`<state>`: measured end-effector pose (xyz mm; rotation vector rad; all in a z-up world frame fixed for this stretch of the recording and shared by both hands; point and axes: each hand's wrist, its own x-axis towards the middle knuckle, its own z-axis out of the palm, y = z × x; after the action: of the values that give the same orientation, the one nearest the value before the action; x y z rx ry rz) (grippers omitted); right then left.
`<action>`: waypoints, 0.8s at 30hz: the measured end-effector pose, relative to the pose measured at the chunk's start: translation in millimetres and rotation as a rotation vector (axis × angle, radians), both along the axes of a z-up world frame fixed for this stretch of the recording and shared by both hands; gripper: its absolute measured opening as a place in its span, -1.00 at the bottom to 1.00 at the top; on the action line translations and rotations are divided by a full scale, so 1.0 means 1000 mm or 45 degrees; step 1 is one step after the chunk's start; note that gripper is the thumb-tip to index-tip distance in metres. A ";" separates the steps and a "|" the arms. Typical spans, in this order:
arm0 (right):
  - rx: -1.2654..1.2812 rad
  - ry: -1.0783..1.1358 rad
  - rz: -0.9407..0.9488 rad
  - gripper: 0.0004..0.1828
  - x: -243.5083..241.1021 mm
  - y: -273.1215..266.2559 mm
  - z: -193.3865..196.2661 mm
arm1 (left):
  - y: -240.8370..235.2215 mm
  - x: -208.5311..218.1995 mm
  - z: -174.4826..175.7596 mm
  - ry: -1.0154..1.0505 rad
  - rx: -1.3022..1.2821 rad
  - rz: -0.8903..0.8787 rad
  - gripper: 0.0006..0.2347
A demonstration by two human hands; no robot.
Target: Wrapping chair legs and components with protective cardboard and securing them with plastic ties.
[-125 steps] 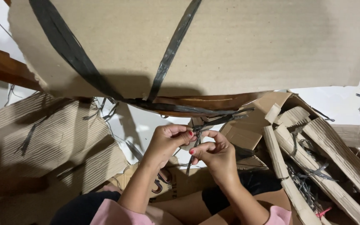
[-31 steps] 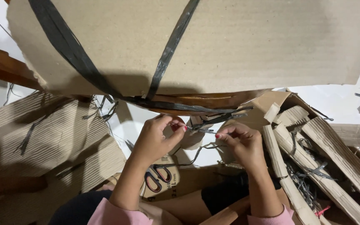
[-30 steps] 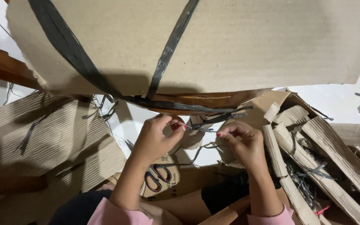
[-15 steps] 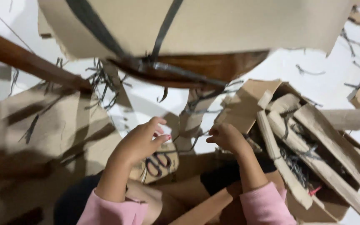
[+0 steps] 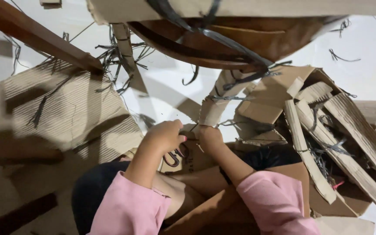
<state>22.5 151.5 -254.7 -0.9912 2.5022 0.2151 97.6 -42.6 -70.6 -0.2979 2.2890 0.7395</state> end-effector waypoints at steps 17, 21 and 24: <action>-0.600 -0.341 -0.856 -0.28 -0.066 -0.004 0.128 | 0.056 -0.055 -0.001 0.469 0.132 0.301 -0.52; -0.994 -0.114 -0.820 -0.52 -0.070 0.002 0.082 | 0.069 -0.070 -0.005 0.568 0.214 0.388 -0.55; -1.238 -0.084 -0.883 -0.59 -0.065 0.006 0.052 | 0.079 -0.086 -0.051 0.667 0.163 0.381 -0.61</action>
<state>-42.8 157.2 -202.3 -0.3111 2.6863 -1.3006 11.7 36.8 -121.9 -0.4325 2.6988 1.2302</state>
